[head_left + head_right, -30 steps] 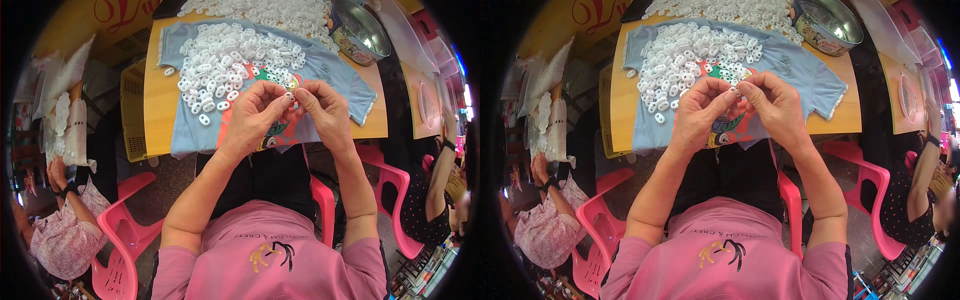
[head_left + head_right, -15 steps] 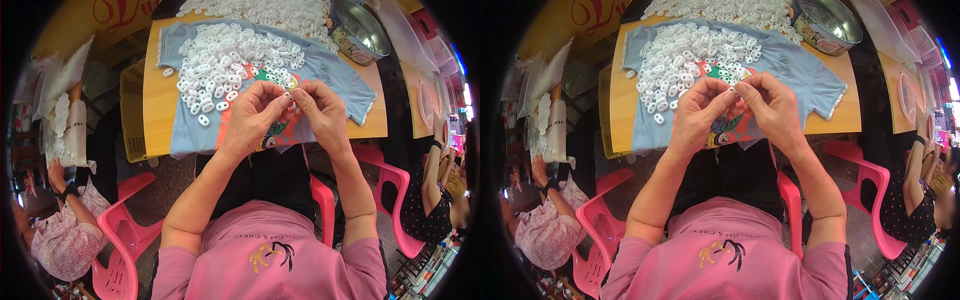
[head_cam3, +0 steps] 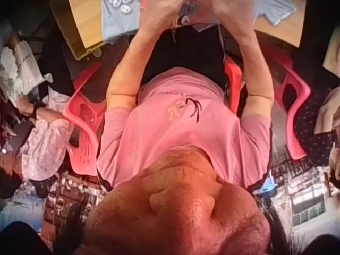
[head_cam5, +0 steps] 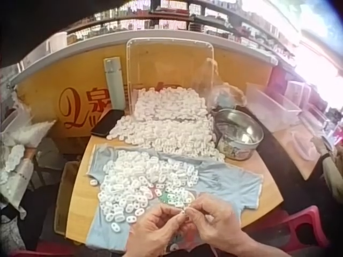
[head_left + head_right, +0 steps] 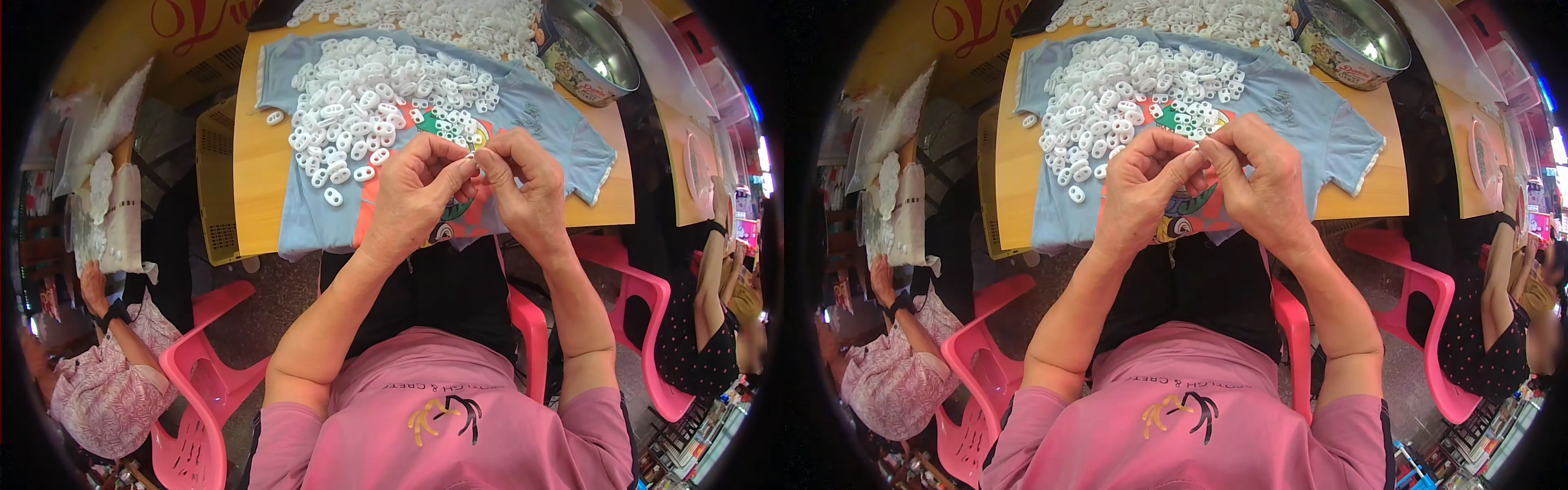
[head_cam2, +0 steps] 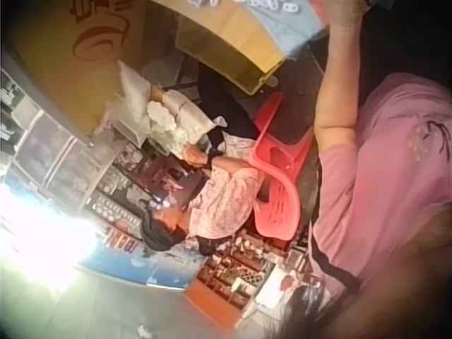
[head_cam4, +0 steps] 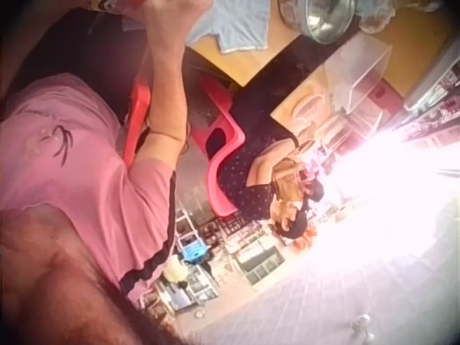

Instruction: Connecting small white plastic link components together by hand on a workbench.

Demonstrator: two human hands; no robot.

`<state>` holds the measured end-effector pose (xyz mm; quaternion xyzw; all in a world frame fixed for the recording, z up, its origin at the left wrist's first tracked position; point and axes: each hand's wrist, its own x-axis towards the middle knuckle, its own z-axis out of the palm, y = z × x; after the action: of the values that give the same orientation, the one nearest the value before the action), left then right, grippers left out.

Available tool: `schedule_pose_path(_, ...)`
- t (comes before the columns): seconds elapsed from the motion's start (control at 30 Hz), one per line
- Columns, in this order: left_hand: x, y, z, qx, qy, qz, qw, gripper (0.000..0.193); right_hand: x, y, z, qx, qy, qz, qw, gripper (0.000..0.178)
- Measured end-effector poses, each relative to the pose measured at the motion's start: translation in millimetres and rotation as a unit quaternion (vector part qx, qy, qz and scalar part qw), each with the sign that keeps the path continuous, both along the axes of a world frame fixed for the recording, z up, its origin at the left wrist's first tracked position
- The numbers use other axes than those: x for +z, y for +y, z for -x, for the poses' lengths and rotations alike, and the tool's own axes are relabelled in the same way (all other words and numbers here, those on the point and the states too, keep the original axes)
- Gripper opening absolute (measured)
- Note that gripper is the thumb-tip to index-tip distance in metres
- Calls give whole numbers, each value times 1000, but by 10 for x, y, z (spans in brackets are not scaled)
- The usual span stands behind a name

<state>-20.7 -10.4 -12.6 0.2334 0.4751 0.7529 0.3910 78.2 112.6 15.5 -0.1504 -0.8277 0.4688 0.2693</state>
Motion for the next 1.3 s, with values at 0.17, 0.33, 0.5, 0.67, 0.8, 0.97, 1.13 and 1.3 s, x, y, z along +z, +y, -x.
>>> schedule_pose_path(0.17,-15,18,-30,5,28,13,999,10,-11,4,-21,-1,-20,9,1000,6)
schedule_pose_path(0.33,6,39,-30,19,15,13,1000,11,41,25,-51,25,-61,130,989,10)
schedule_pose_path(0.5,49,11,-5,-1,-3,10,1000,12,201,191,-88,72,-115,58,989,13)
schedule_pose_path(0.67,60,11,1,-13,2,16,1000,12,256,264,-69,110,-39,-171,978,11)
schedule_pose_path(0.8,48,1,15,-24,2,28,999,13,279,299,-62,151,-57,-226,961,10)
schedule_pose_path(0.97,30,-19,11,-41,12,30,999,12,282,306,-34,191,-49,-208,958,8)
schedule_pose_path(1.13,44,-6,-14,-22,32,36,999,10,180,288,-24,188,-43,-179,965,9)
schedule_pose_path(1.3,73,15,-9,-20,29,52,998,11,181,303,-62,159,-53,-175,970,11)
